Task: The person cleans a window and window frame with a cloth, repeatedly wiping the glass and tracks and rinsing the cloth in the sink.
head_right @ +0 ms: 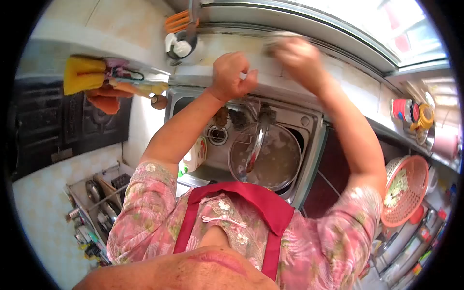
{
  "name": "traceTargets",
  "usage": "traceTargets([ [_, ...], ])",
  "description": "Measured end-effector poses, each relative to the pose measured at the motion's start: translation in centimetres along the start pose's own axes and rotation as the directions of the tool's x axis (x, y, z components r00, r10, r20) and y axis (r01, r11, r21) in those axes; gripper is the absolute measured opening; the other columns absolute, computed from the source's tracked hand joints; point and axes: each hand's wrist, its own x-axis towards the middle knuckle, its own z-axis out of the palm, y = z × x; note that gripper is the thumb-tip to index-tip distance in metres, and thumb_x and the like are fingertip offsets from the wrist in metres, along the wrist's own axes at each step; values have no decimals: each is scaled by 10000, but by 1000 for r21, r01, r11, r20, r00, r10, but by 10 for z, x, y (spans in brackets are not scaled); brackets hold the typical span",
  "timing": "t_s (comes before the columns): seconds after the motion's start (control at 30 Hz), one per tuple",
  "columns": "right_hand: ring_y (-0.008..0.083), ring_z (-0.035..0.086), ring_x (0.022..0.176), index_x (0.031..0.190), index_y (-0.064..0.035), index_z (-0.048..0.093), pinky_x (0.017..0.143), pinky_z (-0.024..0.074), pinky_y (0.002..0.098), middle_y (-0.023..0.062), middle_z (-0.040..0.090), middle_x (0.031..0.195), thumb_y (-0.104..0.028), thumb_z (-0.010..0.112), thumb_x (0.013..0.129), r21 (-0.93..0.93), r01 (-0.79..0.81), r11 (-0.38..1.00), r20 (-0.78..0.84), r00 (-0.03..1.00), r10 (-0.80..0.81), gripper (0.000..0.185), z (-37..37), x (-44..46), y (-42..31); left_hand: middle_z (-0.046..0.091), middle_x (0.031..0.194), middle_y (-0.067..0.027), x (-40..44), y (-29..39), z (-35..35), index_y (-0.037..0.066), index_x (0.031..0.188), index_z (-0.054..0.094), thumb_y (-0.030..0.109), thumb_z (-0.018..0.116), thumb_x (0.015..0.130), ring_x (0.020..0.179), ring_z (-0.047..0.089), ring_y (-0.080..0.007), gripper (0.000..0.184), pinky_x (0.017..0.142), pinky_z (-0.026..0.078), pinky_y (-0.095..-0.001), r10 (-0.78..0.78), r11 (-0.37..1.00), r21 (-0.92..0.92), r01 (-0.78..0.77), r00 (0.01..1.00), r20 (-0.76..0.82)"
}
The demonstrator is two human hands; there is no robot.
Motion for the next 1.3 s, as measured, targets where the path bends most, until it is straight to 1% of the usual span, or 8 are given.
traceTargets([
  [0.27, 188, 501, 828, 698, -110, 559, 736, 473, 279, 10, 500, 826, -159, 561, 700, -200, 120, 972, 176, 981, -84, 49, 54, 38, 4, 434, 572, -72, 2, 9, 2, 87, 630, 421, 95, 642, 674, 500, 454, -284, 225, 476, 367, -372, -44, 999, -26, 46, 997, 66],
  [0.47, 271, 610, 942, 836, -43, 591, 797, 525, 337, 137, 619, 996, -31, 579, 704, -489, -236, 840, 32, 957, 288, 133, -38, -101, 44, 431, 572, -70, -1, 1, 0, 88, 628, 419, 112, 645, 672, 482, 441, -278, 231, 460, 359, -369, -54, 998, -11, 55, 996, 69],
  [0.63, 313, 616, 846, 896, -6, 609, 704, 523, 390, 140, 585, 998, -84, 574, 814, -438, -774, 457, -193, 578, 793, 119, -74, -177, 63, 425, 571, -69, -5, -5, 0, 88, 633, 419, 123, 648, 675, 482, 441, -280, 235, 461, 363, -369, -52, 999, 5, 52, 994, 94],
  [0.77, 260, 598, 552, 590, -66, 596, 505, 473, 397, 140, 602, 630, -189, 534, 839, -403, -582, 706, -103, 795, 597, 285, -4, -115, 24, 424, 572, -73, -7, -9, 0, 87, 632, 413, 131, 644, 685, 491, 443, -287, 241, 466, 366, -373, -52, 998, 39, 48, 994, 91],
  [0.9, 248, 605, 697, 691, -59, 650, 751, 481, 386, 108, 650, 780, -259, 511, 891, -402, -595, 696, -85, 781, 619, 315, 15, -64, -9, 425, 575, -79, -12, -14, 3, 89, 634, 410, 138, 640, 696, 501, 450, -293, 243, 470, 367, -380, -68, 997, 38, 64, 991, 119],
  [1.1, 276, 601, 575, 652, -73, 607, 558, 478, 395, 145, 608, 629, -159, 484, 821, -375, -558, 740, -12, 801, 598, 226, -48, -164, 18, 433, 576, -81, -10, -14, 7, 97, 637, 418, 171, 645, 714, 506, 462, -295, 250, 474, 372, -388, -38, 998, 46, 32, 990, 135],
  [1.17, 328, 611, 706, 754, -20, 617, 668, 487, 439, 168, 623, 738, -203, 480, 883, -355, -787, 505, -51, 555, 830, 262, -82, -205, 40, 444, 579, -80, -12, -13, 8, 101, 639, 425, 189, 646, 717, 510, 473, -296, 251, 476, 377, -392, -27, 996, 83, 17, 992, 127],
  [1.3, 338, 587, 900, 907, 21, 622, 852, 441, 445, 203, 626, 948, -212, 519, 863, -393, -626, 673, -49, 745, 665, 259, 0, -148, 12, 465, 586, -81, -27, -33, 10, 102, 638, 435, 209, 642, 717, 523, 493, -298, 245, 486, 392, -397, -68, 997, 31, 65, 991, 118],
])
